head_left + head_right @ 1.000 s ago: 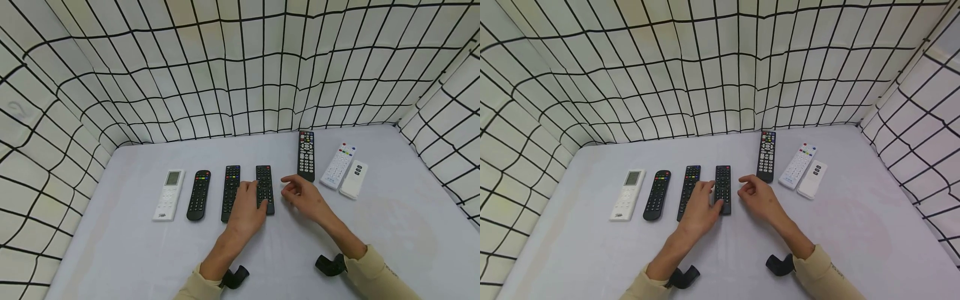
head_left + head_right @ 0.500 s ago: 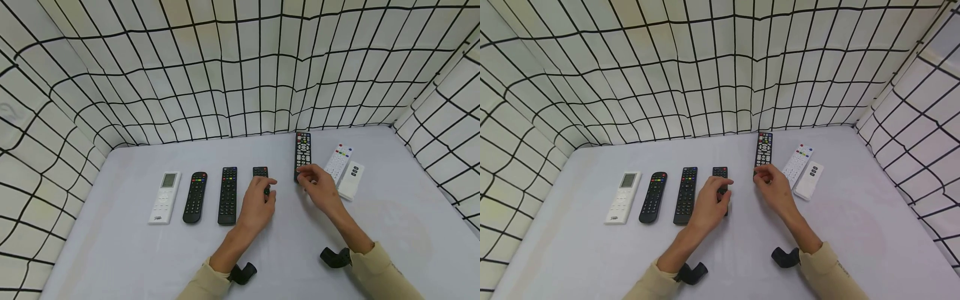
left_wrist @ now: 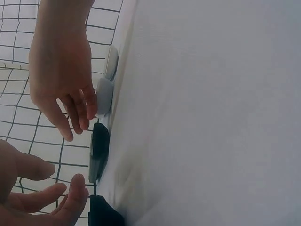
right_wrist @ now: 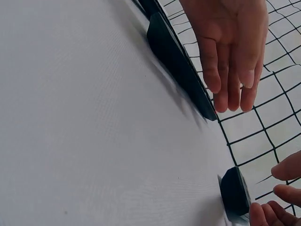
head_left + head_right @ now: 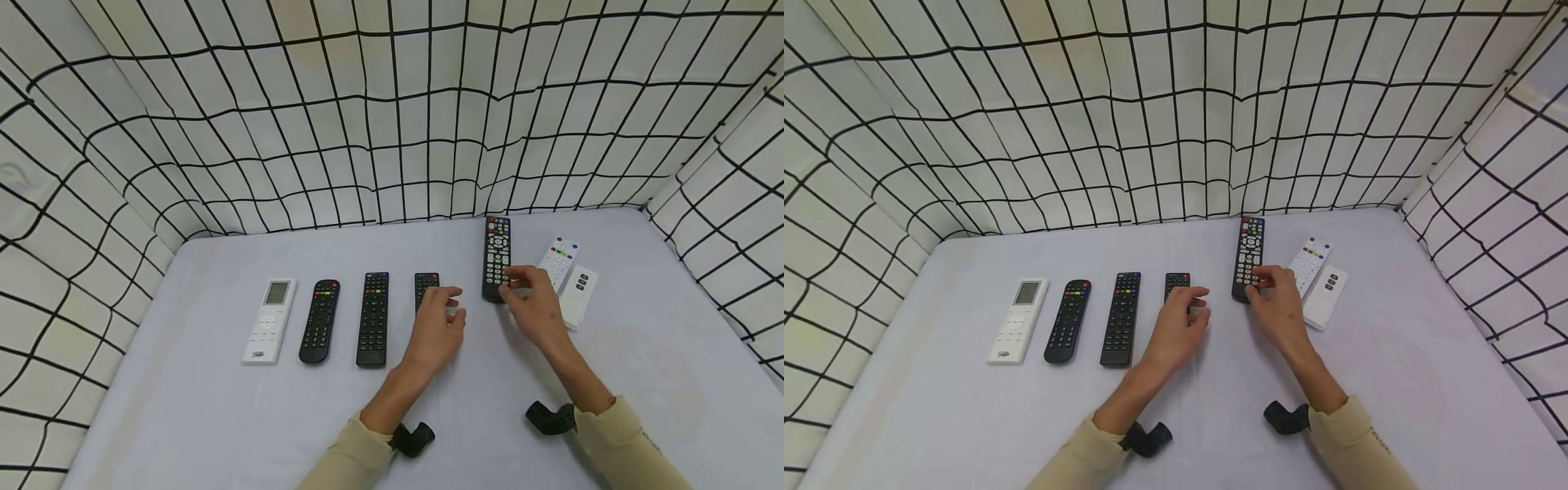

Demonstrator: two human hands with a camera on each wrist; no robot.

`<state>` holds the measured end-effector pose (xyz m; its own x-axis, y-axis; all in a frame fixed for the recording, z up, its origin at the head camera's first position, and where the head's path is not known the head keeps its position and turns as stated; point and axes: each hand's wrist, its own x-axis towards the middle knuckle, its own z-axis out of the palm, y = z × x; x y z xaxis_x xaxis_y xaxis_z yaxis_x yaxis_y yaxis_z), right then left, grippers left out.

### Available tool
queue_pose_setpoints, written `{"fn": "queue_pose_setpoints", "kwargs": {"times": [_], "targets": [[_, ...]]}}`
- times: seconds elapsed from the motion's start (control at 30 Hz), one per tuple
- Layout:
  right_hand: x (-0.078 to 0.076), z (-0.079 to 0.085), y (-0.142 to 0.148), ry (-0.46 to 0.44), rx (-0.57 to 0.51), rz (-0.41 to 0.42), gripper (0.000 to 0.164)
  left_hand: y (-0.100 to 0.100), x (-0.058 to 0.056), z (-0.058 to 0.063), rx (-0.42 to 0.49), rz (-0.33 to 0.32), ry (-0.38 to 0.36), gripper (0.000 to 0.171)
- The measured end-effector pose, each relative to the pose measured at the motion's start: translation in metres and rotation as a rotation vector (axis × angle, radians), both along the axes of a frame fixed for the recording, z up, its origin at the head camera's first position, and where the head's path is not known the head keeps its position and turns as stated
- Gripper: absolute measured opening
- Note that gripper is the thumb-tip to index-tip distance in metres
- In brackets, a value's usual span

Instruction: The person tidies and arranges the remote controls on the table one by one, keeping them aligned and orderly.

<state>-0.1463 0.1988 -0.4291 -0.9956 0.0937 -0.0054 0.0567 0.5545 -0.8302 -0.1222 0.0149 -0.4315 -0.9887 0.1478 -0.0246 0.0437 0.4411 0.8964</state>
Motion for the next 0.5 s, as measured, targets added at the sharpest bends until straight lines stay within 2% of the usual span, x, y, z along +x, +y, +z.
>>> {"fn": "queue_pose_setpoints", "kwargs": {"times": [0.17, 0.4, 0.5], "targets": [[0.000, -0.002, 0.004, 0.006, 0.032, -0.005, 0.044, 0.013, -0.002, 0.001, 0.010, -0.018, -0.020, 0.041], [-0.002, -0.004, 0.004, -0.089, 0.017, 0.022, 0.048, 0.021, -0.008, -0.001, 0.022, -0.014, -0.069, 0.048], [-0.004, -0.003, 0.003, -0.101, 0.013, 0.034, 0.051, 0.025, -0.014, -0.001, 0.003, -0.008, -0.074, 0.050]]}}
